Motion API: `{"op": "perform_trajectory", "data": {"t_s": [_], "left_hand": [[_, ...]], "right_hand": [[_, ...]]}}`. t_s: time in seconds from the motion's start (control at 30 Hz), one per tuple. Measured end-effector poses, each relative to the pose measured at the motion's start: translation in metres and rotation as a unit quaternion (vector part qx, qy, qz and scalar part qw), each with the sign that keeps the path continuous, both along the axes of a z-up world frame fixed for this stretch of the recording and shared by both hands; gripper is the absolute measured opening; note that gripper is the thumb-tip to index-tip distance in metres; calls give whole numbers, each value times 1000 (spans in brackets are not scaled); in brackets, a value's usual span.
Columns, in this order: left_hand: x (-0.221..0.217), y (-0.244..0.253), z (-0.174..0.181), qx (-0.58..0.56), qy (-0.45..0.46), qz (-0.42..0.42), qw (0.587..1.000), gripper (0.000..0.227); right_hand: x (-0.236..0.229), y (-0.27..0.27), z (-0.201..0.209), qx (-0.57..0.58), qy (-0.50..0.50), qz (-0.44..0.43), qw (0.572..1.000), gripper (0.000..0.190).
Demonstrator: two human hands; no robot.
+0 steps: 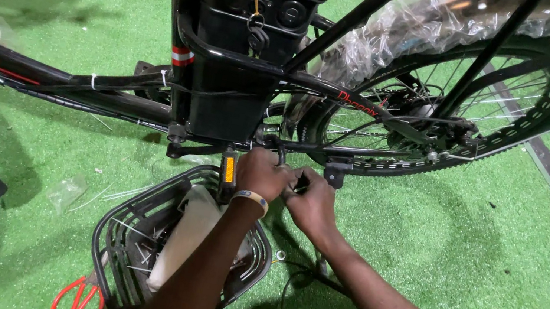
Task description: The person is assembling an electric bicycle by securing wires and components to the frame. They use zip ties to fasten cables near the rear wheel and battery pack, then move to the front basket to organize additional parts.
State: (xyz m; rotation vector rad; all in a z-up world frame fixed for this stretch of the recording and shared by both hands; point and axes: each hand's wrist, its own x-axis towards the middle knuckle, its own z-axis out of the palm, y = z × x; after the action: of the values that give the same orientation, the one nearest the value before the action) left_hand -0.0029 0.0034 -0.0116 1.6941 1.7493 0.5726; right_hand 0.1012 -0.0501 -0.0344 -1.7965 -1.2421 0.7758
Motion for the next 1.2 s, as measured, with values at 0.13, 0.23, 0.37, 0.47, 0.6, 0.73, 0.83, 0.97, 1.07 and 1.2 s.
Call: {"op": "perform_trajectory", "data": {"t_s": [0.13, 0.23, 0.37, 0.47, 0.6, 0.73, 0.83, 0.97, 1.07, 1.2], "left_hand": [[-3, 13, -20, -6, 0, -6, 1000, 25], [-5, 12, -16, -18, 0, -8, 1000, 29], [-6, 9, -14, -31, 12, -17, 999, 25], [-6, 5, -7, -34, 13, -24, 999, 21], [-8, 16, -21, -47, 38, -35, 998, 24], [-4, 9, -14, -66, 12, -11, 998, 27], [-3, 4, -7, -66, 4, -3, 998, 28], [-1, -1, 0, -72, 22, -8, 997, 35], [-2, 8, -9, -55, 7, -4, 998, 34], [-6, 6, -13, -71, -27, -9, 997, 36]], "right_hand": [[9, 10, -20, -2, 28, 11, 1000, 13], [11, 11, -27, 9, 69, 28, 997, 16], [15, 1, -20, 26, 146, 41, 988, 16], [16, -6, -10, 34, 155, 47, 986, 17], [15, -8, -9, 39, 116, 52, 991, 20], [18, -7, -19, 45, 95, 49, 993, 21], [16, -9, -17, 37, 58, 42, 997, 15], [13, -11, -6, 28, 40, 44, 998, 10], [14, -8, -7, 20, 52, 52, 997, 11], [19, -6, -17, -47, 111, 78, 990, 19]]}}
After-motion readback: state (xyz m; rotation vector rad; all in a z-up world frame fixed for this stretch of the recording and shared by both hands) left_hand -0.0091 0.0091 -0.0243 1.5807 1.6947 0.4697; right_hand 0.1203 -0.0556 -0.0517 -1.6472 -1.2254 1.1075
